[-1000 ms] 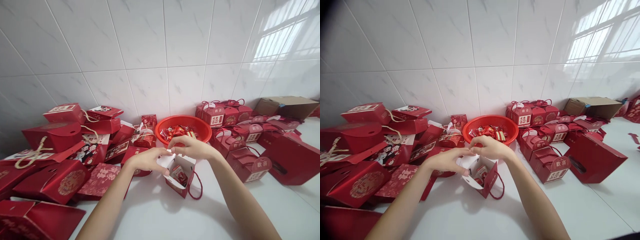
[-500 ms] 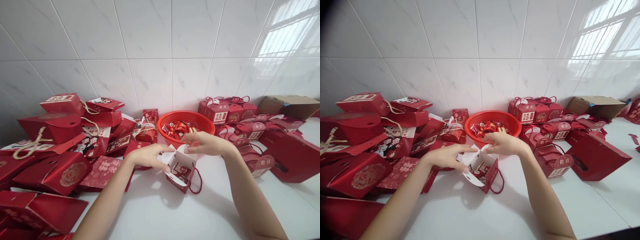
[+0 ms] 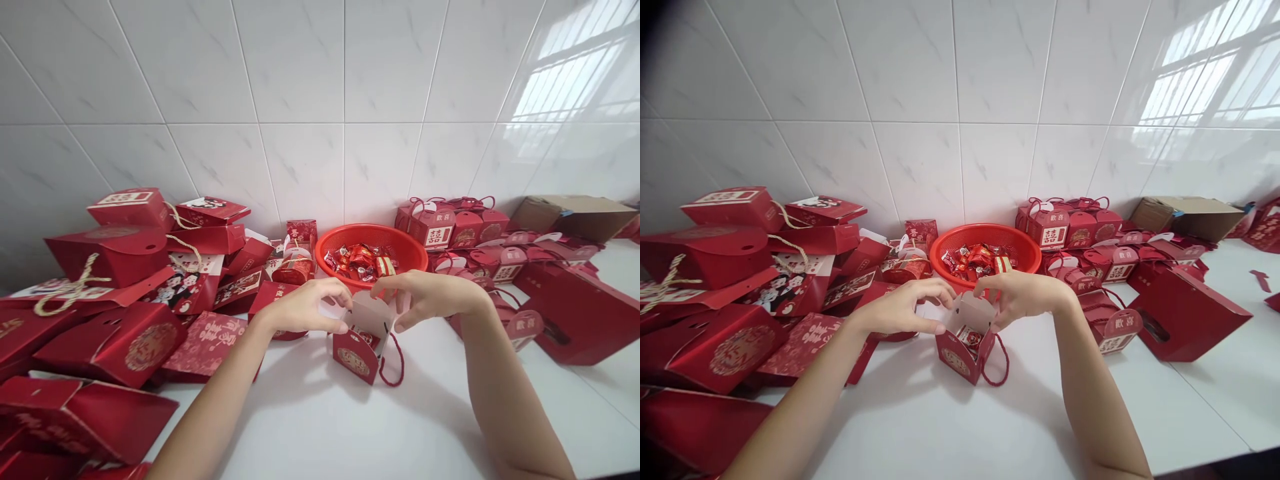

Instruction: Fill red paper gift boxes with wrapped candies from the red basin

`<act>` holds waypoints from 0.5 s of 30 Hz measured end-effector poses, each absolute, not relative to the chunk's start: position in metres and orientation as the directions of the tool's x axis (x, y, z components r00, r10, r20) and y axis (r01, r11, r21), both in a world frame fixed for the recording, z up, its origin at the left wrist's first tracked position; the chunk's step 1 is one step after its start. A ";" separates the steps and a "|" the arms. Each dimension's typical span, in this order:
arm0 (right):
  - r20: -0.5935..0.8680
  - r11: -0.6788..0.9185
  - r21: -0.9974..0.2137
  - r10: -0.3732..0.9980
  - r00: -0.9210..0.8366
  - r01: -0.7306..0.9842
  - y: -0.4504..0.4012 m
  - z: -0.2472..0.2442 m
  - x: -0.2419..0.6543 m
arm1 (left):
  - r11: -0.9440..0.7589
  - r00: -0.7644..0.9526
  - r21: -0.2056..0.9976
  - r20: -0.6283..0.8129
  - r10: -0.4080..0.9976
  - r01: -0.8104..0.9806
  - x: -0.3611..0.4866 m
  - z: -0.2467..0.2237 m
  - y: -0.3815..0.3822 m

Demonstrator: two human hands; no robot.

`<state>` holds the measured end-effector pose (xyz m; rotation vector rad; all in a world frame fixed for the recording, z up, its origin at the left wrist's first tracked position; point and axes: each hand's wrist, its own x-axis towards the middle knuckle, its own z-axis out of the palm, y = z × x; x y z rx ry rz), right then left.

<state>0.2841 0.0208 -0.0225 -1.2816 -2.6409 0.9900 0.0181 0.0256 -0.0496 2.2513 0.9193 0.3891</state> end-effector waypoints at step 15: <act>-0.151 0.432 -0.226 0.870 -0.470 0.873 0.024 -0.046 0.236 | -0.485 0.685 0.649 -0.078 0.724 0.587 0.035 -0.069 0.022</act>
